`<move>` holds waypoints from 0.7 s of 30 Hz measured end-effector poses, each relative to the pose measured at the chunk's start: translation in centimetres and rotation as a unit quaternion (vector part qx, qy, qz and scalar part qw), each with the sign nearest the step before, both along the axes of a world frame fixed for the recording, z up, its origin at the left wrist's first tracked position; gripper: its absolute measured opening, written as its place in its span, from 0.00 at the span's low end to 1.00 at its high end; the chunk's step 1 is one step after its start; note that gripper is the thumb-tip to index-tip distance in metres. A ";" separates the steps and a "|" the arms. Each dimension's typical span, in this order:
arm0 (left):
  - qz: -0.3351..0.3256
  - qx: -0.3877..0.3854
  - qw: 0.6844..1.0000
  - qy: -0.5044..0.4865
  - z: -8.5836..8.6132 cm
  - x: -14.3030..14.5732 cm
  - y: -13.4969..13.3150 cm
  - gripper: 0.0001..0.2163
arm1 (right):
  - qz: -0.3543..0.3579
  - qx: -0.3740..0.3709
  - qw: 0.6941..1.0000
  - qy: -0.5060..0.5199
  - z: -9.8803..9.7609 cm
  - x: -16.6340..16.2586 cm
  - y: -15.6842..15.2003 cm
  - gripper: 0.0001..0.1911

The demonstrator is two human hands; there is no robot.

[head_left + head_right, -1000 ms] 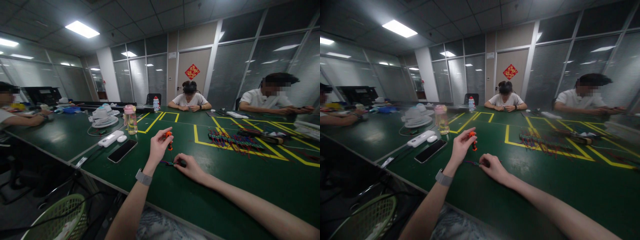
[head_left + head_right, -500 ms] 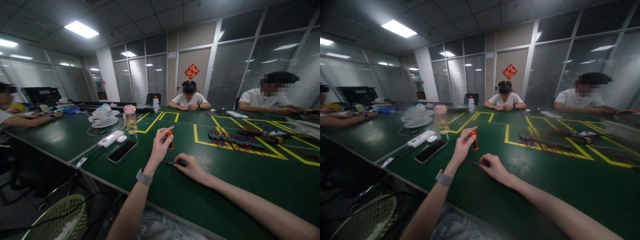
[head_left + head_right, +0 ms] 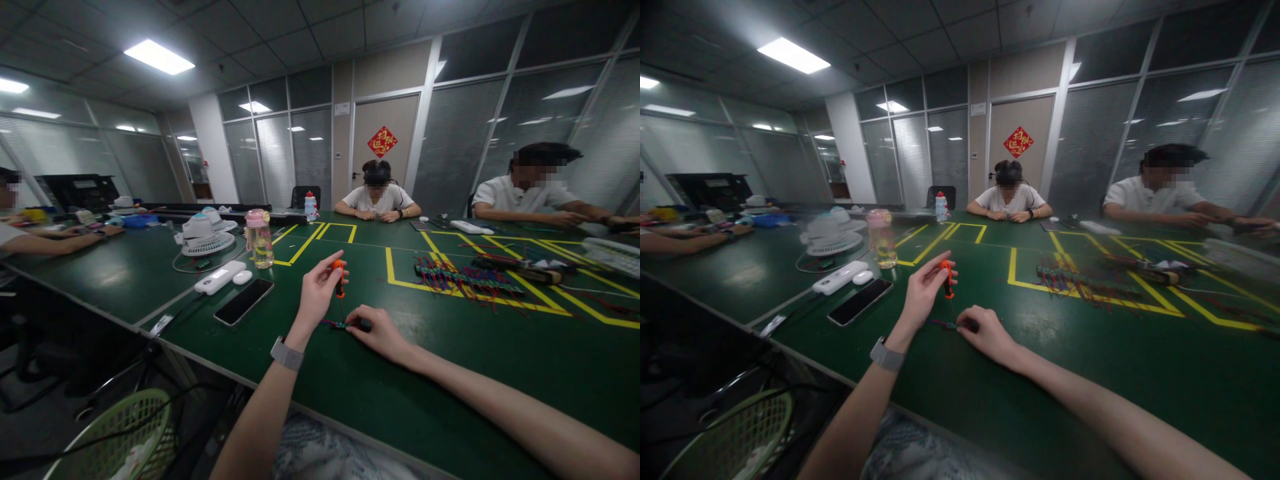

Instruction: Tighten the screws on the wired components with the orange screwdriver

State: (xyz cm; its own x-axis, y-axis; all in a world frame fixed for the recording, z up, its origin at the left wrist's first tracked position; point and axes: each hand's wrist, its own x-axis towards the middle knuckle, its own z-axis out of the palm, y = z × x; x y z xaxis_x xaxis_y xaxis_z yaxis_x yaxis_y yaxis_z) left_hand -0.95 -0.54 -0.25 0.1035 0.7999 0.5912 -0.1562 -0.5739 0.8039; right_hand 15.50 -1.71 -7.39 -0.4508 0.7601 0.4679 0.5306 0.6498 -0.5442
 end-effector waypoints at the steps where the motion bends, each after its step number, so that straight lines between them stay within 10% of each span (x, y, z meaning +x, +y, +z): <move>1: 0.028 0.013 0.999 0.012 0.0 0.0 0.0 0.17 | 0.001 0.000 1.000 0.002 0.0 0.0 0.0 0.04; 4: 0.085 0.051 0.994 0.038 0.0 -0.1 -0.1 0.14 | 0.003 0.004 1.000 0.003 -0.1 0.1 0.2 0.04; 9: -0.018 -0.004 1.000 -0.001 0.0 0.1 -0.1 0.19 | 0.005 0.004 1.000 0.001 -0.2 0.1 0.2 0.04; 15: 0.094 0.045 0.994 0.038 0.0 0.0 0.0 0.14 | 0.002 0.001 1.000 0.000 0.0 0.1 0.1 0.05; 21: 0.009 -0.006 1.000 -0.014 -0.1 0.1 0.1 0.17 | 0.000 0.006 1.000 -0.001 -0.1 0.1 0.2 0.04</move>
State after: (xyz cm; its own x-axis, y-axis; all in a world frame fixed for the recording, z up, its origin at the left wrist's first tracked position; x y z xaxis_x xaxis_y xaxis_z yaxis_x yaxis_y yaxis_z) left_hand -0.87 -0.44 -0.38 0.0724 0.8083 0.5844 -0.1681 -0.5676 0.8059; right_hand 15.64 -1.54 -7.52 -0.4527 0.7543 0.4756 0.5315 0.6565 -0.5353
